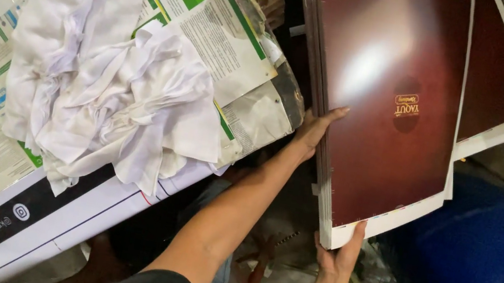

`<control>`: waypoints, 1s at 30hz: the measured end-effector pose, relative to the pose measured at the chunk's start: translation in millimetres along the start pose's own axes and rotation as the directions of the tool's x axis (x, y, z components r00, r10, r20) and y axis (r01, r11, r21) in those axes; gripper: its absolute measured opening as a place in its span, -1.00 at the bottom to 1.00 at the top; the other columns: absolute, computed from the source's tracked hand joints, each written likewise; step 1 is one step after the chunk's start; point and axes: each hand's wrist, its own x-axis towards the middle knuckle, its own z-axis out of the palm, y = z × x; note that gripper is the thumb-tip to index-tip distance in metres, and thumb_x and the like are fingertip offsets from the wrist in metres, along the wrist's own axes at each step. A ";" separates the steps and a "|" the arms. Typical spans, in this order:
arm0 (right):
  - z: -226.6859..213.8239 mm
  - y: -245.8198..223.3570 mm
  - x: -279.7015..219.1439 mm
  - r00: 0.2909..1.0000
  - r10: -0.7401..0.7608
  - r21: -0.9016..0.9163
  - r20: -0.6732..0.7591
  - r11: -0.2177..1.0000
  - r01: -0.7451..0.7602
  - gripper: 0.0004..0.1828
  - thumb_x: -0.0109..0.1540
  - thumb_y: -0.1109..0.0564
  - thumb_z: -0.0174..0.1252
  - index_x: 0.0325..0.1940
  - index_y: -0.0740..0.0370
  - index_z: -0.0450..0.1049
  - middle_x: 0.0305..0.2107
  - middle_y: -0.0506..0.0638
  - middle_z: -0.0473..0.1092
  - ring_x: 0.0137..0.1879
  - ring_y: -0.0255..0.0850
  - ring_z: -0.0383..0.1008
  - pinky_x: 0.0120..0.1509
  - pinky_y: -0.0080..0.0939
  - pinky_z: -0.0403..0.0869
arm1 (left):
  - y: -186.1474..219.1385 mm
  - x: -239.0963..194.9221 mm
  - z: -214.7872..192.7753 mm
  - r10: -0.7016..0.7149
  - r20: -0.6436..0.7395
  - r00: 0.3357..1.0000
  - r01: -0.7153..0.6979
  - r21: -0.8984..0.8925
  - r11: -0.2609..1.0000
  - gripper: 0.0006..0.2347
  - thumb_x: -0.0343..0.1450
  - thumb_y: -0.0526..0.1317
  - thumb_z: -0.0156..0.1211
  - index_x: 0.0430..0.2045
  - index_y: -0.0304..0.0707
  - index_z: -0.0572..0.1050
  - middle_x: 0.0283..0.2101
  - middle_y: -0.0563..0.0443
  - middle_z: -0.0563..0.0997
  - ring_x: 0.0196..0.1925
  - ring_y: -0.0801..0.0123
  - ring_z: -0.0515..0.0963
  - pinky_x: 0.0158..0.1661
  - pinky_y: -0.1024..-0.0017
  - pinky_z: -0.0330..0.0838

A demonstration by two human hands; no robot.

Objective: The person sits on the floor at a low table covered with printed sheets and aligns large printed poster sheets edge to edge, pressing them flat with both hands. They lift and reposition sheets to line up the printed images, smooth the surface, and briefly wipe a sheet with a white cloth.

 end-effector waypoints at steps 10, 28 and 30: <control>50.6 -24.6 -3.1 0.986 -0.078 0.090 -0.147 0.992 0.091 -0.38 0.40 -0.24 0.07 0.47 0.04 0.28 0.23 -0.10 0.43 0.28 -0.14 0.46 0.30 -0.03 0.49 | -66.7 61.6 -33.5 -0.035 0.010 0.999 0.034 -0.567 0.823 -0.08 0.30 0.45 0.15 0.33 -0.43 0.27 0.24 -0.21 0.44 0.26 0.02 0.42 0.23 0.03 0.30; 18.5 -23.5 58.4 0.957 -0.287 0.021 0.037 0.958 0.287 -0.06 0.30 -0.51 -0.16 0.62 0.03 0.01 0.53 0.06 0.11 0.58 0.08 0.18 0.63 0.12 0.22 | 13.1 -1.2 59.6 0.348 -0.077 0.934 -0.333 0.159 0.929 -0.32 0.19 -0.23 0.50 0.20 -0.36 0.27 0.04 -0.18 0.52 0.06 0.13 0.58 0.05 0.14 0.58; 30.8 -22.9 39.3 0.891 -0.454 0.167 0.001 0.878 0.448 -0.03 0.30 -0.52 -0.12 0.63 0.07 0.02 0.53 0.08 0.11 0.58 0.13 0.18 0.65 0.19 0.22 | 28.8 -23.9 83.7 0.452 0.010 0.892 -0.445 0.196 0.874 -0.30 0.18 -0.16 0.50 0.21 -0.32 0.28 -0.03 -0.18 0.58 -0.03 0.09 0.64 0.04 0.18 0.58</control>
